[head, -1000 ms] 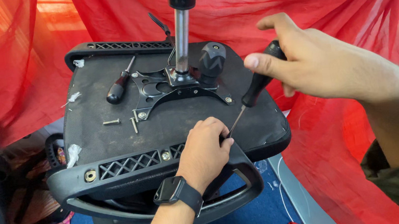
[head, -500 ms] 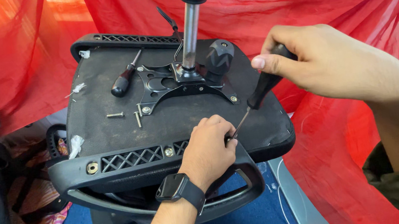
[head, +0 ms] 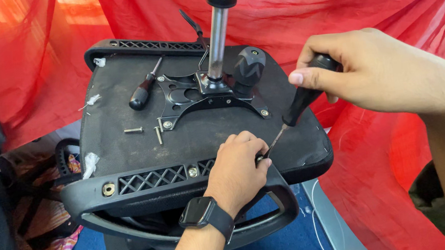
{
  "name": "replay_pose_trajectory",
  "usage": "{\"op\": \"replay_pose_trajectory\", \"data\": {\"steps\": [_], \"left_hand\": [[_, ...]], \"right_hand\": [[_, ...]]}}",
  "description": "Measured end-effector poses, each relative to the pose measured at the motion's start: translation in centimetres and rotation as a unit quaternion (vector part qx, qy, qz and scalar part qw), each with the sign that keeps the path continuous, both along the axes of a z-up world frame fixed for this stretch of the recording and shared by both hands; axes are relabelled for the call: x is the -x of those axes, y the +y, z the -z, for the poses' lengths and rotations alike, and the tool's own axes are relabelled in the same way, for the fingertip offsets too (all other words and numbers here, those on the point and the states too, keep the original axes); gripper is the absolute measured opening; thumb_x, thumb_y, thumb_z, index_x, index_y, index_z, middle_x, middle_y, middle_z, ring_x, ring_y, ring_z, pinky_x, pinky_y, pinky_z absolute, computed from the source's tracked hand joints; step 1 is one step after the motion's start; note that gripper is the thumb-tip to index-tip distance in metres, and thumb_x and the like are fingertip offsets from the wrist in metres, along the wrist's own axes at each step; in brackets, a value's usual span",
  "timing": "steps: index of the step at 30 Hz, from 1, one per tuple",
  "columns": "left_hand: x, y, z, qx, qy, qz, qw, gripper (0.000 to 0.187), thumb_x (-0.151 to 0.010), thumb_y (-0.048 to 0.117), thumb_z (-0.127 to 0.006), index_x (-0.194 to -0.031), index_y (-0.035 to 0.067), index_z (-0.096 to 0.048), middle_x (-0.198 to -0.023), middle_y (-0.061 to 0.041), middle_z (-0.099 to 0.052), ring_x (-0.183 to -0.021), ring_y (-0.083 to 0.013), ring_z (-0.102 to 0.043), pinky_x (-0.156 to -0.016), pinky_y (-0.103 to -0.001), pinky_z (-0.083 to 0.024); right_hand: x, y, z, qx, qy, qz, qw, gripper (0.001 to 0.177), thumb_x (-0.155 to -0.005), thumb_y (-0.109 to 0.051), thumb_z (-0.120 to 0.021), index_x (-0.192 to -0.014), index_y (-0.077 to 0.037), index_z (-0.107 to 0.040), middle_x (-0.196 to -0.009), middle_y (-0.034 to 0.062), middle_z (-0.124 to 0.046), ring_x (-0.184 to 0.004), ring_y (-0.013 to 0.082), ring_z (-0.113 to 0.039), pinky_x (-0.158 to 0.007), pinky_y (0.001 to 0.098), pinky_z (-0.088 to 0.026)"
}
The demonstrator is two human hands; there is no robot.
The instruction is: The person uses a screwdriver to fasten screws into the underside of an overturned chair, securing the seat frame to the base. The person works methodically across multiple screw locations, tightening each one in turn.
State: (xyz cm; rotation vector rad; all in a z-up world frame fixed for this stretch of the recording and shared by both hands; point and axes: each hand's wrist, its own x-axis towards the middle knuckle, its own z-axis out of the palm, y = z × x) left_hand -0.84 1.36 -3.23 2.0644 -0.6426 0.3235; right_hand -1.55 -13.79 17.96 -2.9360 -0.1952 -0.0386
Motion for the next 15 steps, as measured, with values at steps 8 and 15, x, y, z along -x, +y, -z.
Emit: {"op": "replay_pose_trajectory", "data": {"steps": [8, 15], "left_hand": [[0.0, 0.1, -0.1, -0.005, 0.017, 0.005, 1.0, 0.013, -0.078, 0.012, -0.076, -0.09, 0.007, -0.073, -0.097, -0.007, -0.066, -0.1, -0.0292, -0.061, -0.091, -0.042, -0.048], [0.2, 0.1, -0.4, -0.007, 0.029, -0.002, 1.0, 0.015, -0.078, 0.012, -0.077, -0.091, 0.007, -0.071, -0.099, -0.006, -0.066, -0.101, -0.0289, -0.061, -0.091, -0.042, -0.047]], "right_hand": [[-0.4, -1.3, 0.6, -0.078, -0.019, -0.203, 0.976, 0.026, -0.097, -0.029, -0.065, -0.11, -0.006, -0.065, -0.081, 0.001, -0.07, -0.074, 0.0116, -0.063, -0.064, 0.0307, -0.05], [0.1, 0.4, 0.7, 0.012, -0.079, -0.036, 0.996, 0.046, -0.093, -0.044, -0.067, -0.112, -0.003, -0.057, -0.074, 0.0139, -0.066, -0.064, 0.0242, -0.066, -0.059, 0.0398, -0.049]]}}
